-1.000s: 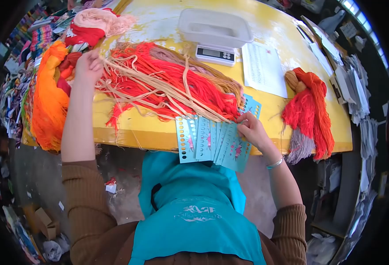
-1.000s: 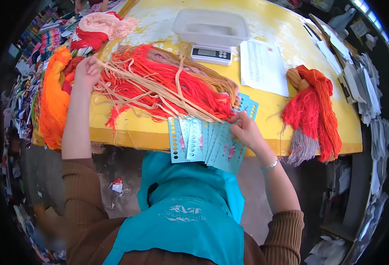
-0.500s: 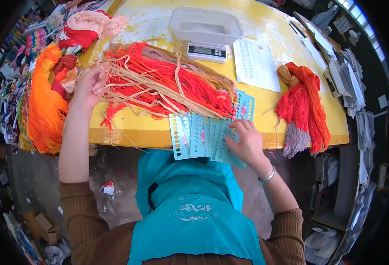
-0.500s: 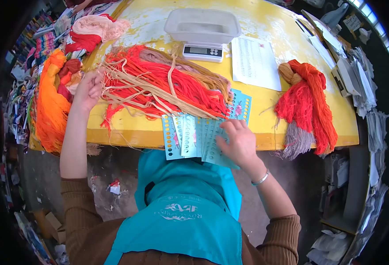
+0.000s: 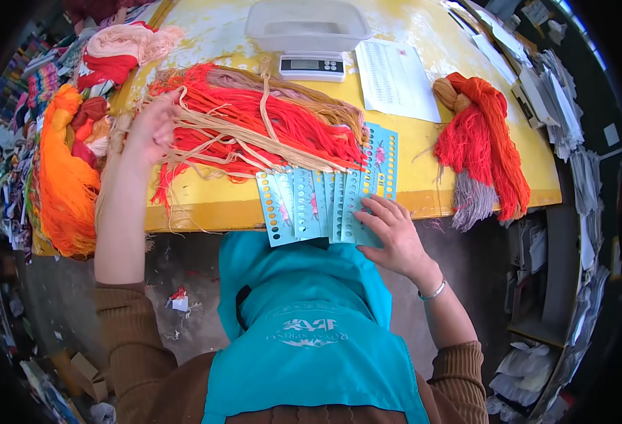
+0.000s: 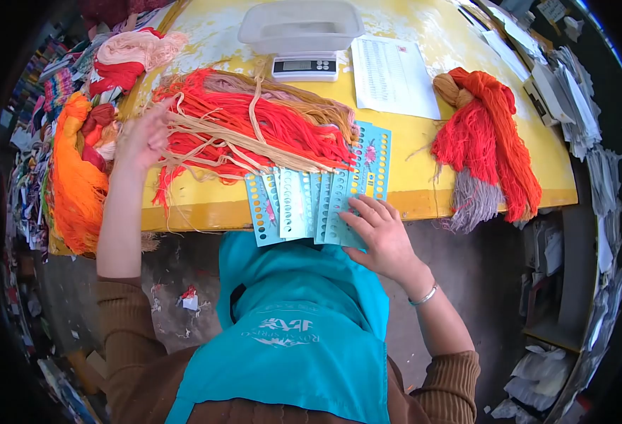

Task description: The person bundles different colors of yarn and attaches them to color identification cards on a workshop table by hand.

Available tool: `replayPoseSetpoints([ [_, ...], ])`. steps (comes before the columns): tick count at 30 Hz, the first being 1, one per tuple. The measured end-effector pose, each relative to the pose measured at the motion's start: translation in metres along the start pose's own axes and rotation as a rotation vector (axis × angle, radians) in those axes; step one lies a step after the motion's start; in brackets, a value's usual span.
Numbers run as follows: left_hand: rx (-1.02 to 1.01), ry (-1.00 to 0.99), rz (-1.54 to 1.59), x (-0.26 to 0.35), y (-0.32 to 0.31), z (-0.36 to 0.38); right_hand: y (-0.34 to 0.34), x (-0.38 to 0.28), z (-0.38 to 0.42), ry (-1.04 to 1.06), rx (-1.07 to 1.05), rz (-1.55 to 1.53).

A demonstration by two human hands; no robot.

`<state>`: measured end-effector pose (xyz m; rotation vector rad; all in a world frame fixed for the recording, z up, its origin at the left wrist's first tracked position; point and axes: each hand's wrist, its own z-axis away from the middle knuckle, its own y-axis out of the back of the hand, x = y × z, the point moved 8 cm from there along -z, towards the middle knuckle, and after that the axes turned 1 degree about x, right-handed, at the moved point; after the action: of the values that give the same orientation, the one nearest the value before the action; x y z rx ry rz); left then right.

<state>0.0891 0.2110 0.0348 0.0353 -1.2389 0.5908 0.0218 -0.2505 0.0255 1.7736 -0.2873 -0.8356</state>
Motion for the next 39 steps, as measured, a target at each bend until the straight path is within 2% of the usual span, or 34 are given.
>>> replayPoseSetpoints([
  [4,-0.062,0.074,0.011,-0.025,-0.002,-0.008,0.006,0.007,0.003,0.007,0.000,-0.119],
  [8,-0.043,0.097,0.062,-0.017,0.009,-0.013,0.016,0.006,0.005,0.089,0.090,-0.101],
  [11,-0.058,0.072,0.036,-0.004,0.017,-0.018,0.051,0.007,0.012,0.114,0.428,0.063],
  [15,0.015,0.036,-0.029,0.014,0.011,-0.011,0.078,0.009,0.008,0.146,0.572,0.250],
  [17,0.019,0.016,-0.052,0.020,0.012,-0.013,0.057,0.019,0.008,0.167,0.410,0.313],
  [18,0.024,0.002,-0.075,0.022,0.015,-0.015,0.040,0.021,0.014,0.236,0.352,0.327],
  [21,0.044,-0.011,-0.083,0.029,0.038,-0.030,0.011,0.011,0.021,0.253,0.214,0.395],
  [26,0.106,-0.069,0.040,0.076,0.087,-0.042,0.028,-0.004,0.008,0.170,0.149,0.278],
  [28,0.187,-0.153,0.078,0.099,0.099,-0.031,0.035,-0.009,-0.002,0.133,0.116,0.213],
  [32,0.202,-0.189,0.073,0.107,0.104,-0.011,0.036,-0.014,-0.029,0.134,0.148,0.181],
  [34,0.101,-0.160,0.085,0.101,0.104,-0.010,0.041,-0.042,-0.064,0.172,0.168,-0.032],
  [35,0.126,-0.152,0.045,0.098,0.106,-0.007,0.036,-0.055,-0.083,0.221,0.160,-0.119],
  [39,0.064,-0.145,0.029,0.098,0.100,0.000,0.008,-0.133,-0.169,0.414,-0.030,-0.253],
])
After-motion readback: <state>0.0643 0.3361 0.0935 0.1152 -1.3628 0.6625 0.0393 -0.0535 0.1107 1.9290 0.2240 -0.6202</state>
